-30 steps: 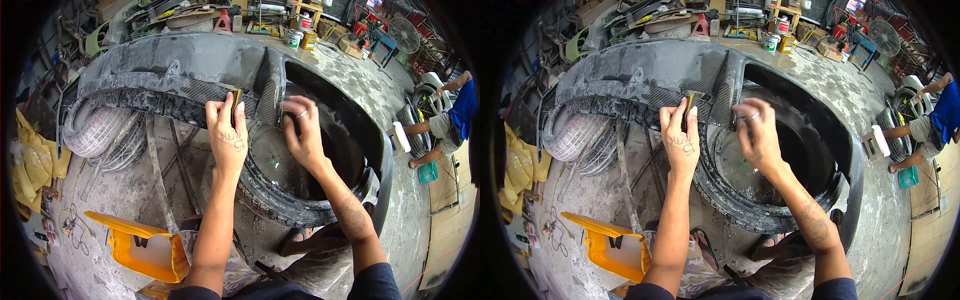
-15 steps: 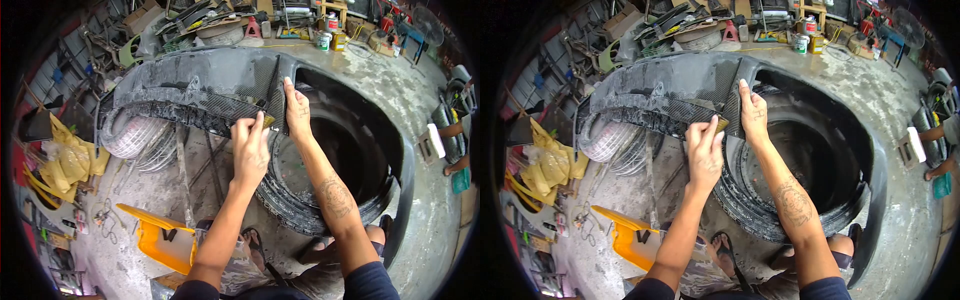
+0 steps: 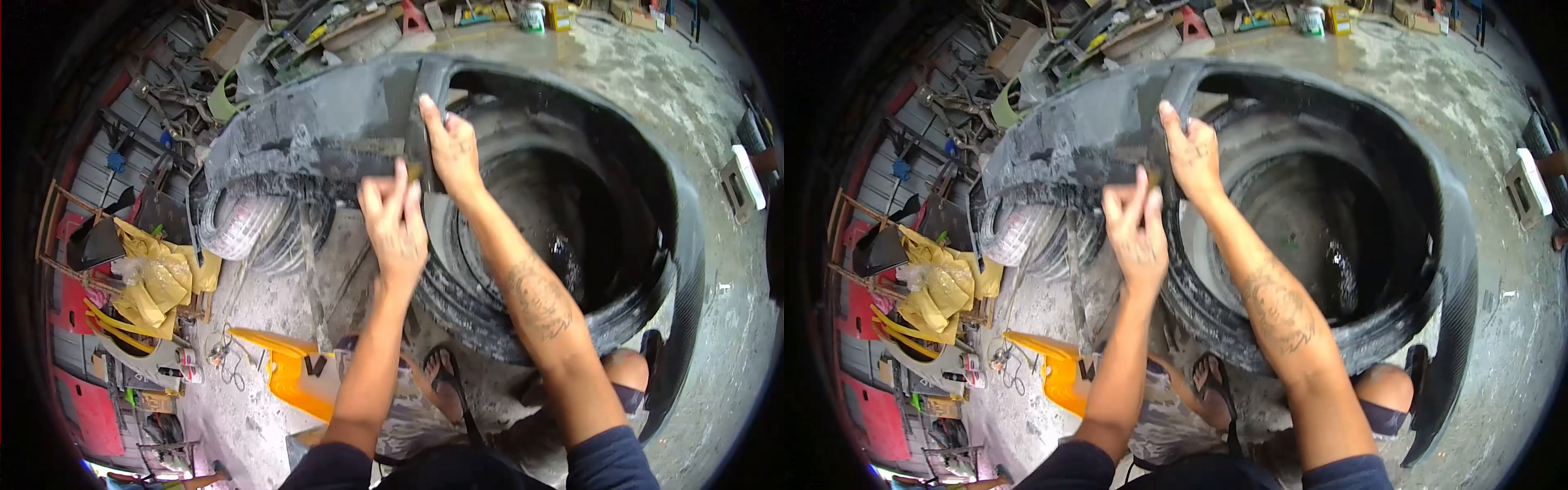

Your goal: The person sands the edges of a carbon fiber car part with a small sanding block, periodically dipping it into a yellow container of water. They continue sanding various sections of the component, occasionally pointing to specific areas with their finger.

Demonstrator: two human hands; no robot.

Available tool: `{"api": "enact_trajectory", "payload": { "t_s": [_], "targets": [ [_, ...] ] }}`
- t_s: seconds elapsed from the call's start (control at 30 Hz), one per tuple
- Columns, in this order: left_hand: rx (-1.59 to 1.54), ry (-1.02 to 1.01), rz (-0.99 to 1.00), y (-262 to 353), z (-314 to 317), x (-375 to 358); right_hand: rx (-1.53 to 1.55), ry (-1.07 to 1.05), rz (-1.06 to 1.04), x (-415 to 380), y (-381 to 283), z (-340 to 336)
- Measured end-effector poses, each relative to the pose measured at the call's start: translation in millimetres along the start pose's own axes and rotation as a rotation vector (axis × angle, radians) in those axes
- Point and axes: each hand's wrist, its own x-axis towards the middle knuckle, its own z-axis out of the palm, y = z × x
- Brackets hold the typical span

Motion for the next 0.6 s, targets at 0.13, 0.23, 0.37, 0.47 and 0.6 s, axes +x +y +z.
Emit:
{"api": "enact_trajectory", "payload": {
  "t_s": [0.13,0.23,0.37,0.47,0.6],
  "targets": [
    [0.103,0.042,0.087,-1.0,8.3,29.8,-0.001,0.007,-0.006,-0.8,4.8,-0.5],
    [-0.092,0.003,-0.109,-20.6,3.6,66.2,0.13,-0.12,0.055,1.5,10.6,-1.8],
    [-0.147,0.079,-0.257,-17.9,-27.5,41.1,0.165,-0.037,0.093,-6.1,0.5,2.3],
    [-0.069,0.007,-0.324,-16.0,-39.2,19.4,0.077,-0.043,0.036,-2.4,11.3,-1.1],
    [-0.204,0.055,-0.376,-18.2,-41.2,10.8,-0.027,-0.013,0.033,1.7,23.3,-2.3]
  ]
}}
